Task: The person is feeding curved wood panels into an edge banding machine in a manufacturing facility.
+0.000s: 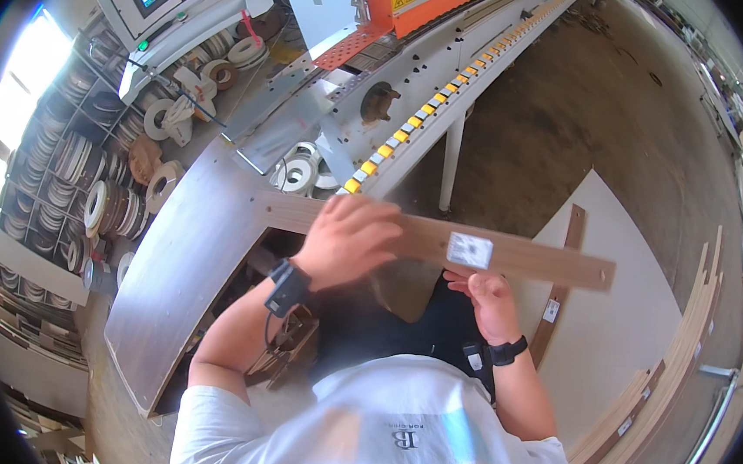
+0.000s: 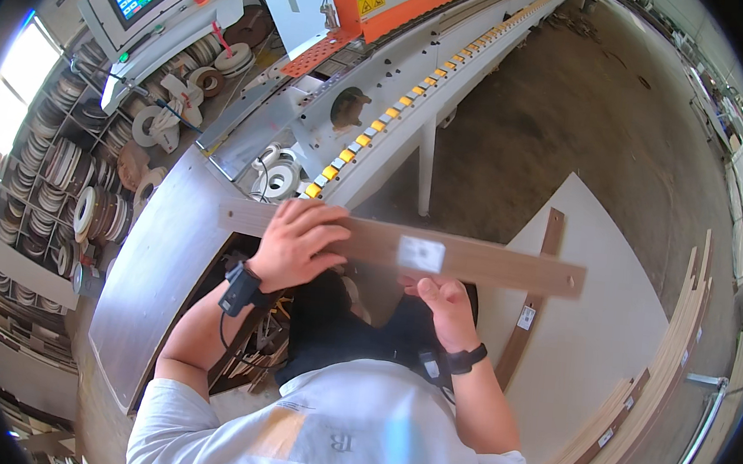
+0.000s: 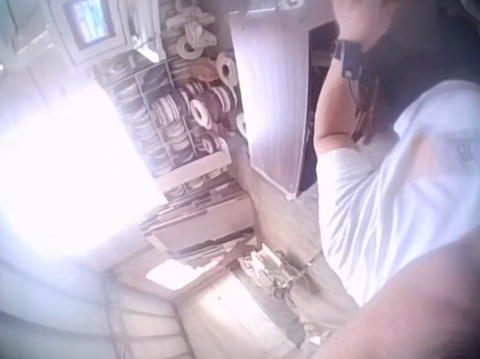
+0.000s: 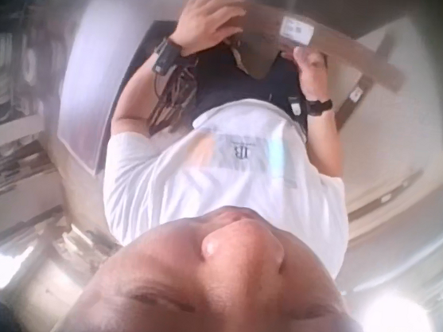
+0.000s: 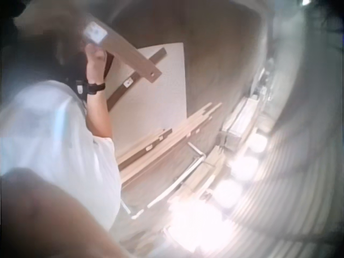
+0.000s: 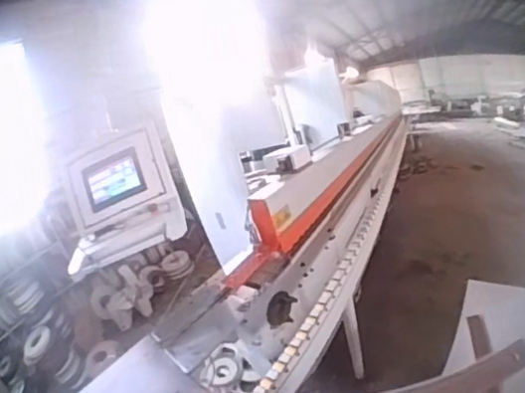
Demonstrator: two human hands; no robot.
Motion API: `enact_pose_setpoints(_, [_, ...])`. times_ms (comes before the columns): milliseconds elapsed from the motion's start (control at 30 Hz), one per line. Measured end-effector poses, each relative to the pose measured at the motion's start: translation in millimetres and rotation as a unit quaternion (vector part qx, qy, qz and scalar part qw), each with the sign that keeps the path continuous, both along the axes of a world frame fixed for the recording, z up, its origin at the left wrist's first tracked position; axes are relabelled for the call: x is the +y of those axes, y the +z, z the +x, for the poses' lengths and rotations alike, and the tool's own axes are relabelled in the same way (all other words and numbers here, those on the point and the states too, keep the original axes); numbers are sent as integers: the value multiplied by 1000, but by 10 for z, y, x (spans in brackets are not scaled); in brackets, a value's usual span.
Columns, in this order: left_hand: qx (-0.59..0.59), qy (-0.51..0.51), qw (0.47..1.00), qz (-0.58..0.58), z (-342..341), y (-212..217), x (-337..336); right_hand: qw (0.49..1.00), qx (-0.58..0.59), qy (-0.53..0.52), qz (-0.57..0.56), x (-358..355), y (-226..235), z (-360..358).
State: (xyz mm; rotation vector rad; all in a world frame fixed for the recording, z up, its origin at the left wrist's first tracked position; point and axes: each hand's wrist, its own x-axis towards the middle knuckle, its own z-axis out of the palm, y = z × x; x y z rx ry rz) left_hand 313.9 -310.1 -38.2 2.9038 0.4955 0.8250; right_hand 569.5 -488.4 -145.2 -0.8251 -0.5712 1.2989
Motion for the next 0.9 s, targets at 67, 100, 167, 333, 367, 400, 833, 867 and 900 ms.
enact_pose_setpoints(67, [-3, 70, 997, 13, -231, -39, 187, 987, -149, 46, -44, 88, 46, 53])
enact_pose_setpoints(100, [-14, 100, 995, 5, -351, -83, 330, 982, -172, 31, -72, 93, -35, 78])
enact_pose_setpoints(167, [-43, 159, 986, 6, -611, -166, 625, 972, -205, 22, -111, 77, -235, 160])
enact_pose_setpoints(333, [-40, 304, 951, -44, -1206, -459, 1331, 946, -264, 7, -187, -112, -664, 209])
enact_pose_setpoints(367, [-34, 343, 936, -71, -1317, -515, 1455, 943, -267, 2, -201, -154, -730, 184])
enact_pose_setpoints(400, [-33, 343, 936, -70, -1404, -537, 1572, 939, -269, -4, -216, -187, -756, 162])
enact_pose_setpoints(833, [92, 429, 897, 49, -1251, -544, 2285, 922, -285, -17, -261, -43, -853, 262])
enact_pose_setpoints(867, [91, 434, 894, 68, -1233, -570, 2389, 921, -287, -12, -265, -39, -874, 267])
enact_pose_setpoints(900, [81, 439, 892, 65, -1215, -554, 2448, 928, -263, -29, -262, -29, -898, 278])
